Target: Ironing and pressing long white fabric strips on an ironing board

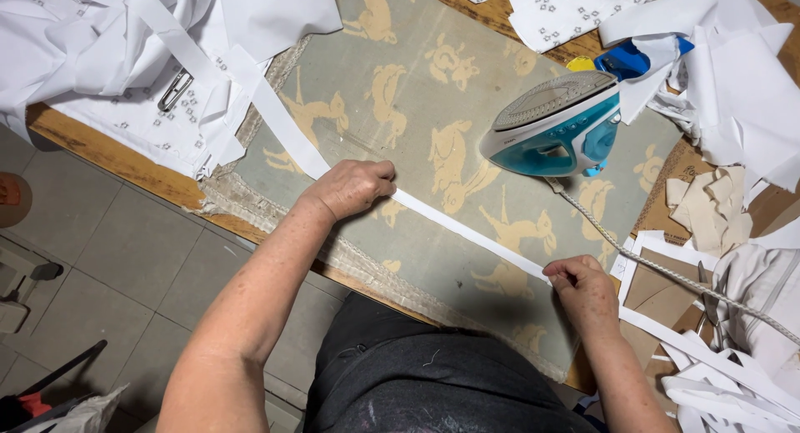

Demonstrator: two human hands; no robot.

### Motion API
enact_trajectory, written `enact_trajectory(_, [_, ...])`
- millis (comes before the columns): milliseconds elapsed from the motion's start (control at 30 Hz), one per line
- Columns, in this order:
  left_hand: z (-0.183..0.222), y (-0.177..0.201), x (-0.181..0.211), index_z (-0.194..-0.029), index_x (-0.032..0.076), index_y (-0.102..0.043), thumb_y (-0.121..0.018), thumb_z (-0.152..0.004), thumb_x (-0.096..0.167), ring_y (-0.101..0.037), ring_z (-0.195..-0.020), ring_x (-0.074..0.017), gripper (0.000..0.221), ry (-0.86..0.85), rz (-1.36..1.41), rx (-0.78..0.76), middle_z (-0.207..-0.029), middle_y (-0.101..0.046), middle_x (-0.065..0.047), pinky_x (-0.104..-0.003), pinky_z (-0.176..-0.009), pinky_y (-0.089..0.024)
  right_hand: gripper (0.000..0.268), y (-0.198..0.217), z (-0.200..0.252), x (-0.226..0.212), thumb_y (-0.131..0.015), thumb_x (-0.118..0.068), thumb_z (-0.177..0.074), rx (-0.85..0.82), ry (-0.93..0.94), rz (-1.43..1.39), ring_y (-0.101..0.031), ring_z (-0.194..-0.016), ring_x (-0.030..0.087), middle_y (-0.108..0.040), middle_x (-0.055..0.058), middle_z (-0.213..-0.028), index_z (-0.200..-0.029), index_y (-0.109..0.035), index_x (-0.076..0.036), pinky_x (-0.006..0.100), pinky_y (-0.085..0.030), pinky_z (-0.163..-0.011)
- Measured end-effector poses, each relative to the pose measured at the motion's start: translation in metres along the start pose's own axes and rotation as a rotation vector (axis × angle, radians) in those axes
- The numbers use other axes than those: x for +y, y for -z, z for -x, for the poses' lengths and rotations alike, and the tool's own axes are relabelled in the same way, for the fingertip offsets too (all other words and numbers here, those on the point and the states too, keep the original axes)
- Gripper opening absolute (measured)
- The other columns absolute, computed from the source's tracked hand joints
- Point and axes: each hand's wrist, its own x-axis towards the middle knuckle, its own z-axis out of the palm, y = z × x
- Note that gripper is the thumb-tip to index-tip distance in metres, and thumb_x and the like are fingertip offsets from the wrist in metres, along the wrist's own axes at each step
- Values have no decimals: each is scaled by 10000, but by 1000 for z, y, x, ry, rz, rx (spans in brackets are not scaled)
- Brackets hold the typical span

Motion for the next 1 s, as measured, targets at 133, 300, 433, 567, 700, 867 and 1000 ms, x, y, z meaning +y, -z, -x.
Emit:
enact_trajectory(133, [-2, 3, 3, -783, 220, -632, -570, -824, 171, -535, -785, -118, 89, -96, -57, 7, -826, -486, 83, -258, -654, -510, 118, 2, 3, -1, -688, -97, -727, 8, 7, -6, -596, -792, 203, -555, 27, -771, -790, -711, -193, 303, -471, -729])
enact_trajectory(300, [3, 1, 45, -600, 152, -615, -476, -722, 287, -420, -903, -202, 229, -13, -298, 95, -799, -495, -27, -461, -944, -269, 123, 3, 1, 8, -670, -172, -765, -32, 61, 122, -612, -857, 205, -580, -3, -836, -846, -712, -255, 295, -482, -748])
enact_trajectory(433, [-1, 2, 74, -663, 132, -663, -414, -804, 526, -455, -864, -210, 487, 238, -249, -16, -804, -550, -63, -476, -877, -276, 177, 14, 0, 2, -653, -157, -767, -110, 109, 147, -617, -894, 251, -592, 22, -842, -899, -704, -264, 352, -493, -782])
enact_trajectory(567, [-22, 2, 108, -815, 29, -642, -391, -730, 750, -500, -786, -254, 767, 632, -255, 14, -799, -549, -124, -446, -741, -327, 151, 10, -3, 16, -673, -198, -766, -121, 132, 125, -613, -903, 213, -591, -3, -855, -900, -695, -264, 326, -482, -787])
enact_trajectory(700, [-48, 40, 136, -928, 2, -660, -463, -652, 820, -501, -859, -303, 885, 953, -170, -229, -980, -554, -197, -504, -765, -306, 145, 15, -1, 14, -669, -225, -774, -140, 140, 145, -616, -893, 156, -591, -57, -834, -889, -698, -309, 284, -479, -778])
enact_trajectory(867, [-55, 7, 145, -1031, -40, -593, -597, -557, 773, -459, -978, -404, 942, 1037, -239, -207, -1083, -496, -265, -686, -854, -205, 146, 17, -6, 21, -681, -218, -765, -170, 150, 130, -615, -888, 130, -597, -76, -828, -883, -700, -302, 270, -472, -776])
enact_trajectory(1000, [-54, -5, 143, -1060, -73, -550, -603, -549, 770, -405, -1013, -440, 987, 1049, -184, -196, -1118, -430, -270, -729, -854, -159, 278, 33, -17, 9, -728, -108, -680, -281, 64, -66, -571, -761, 194, -608, 81, -780, -956, -709, -137, 345, -465, -753])
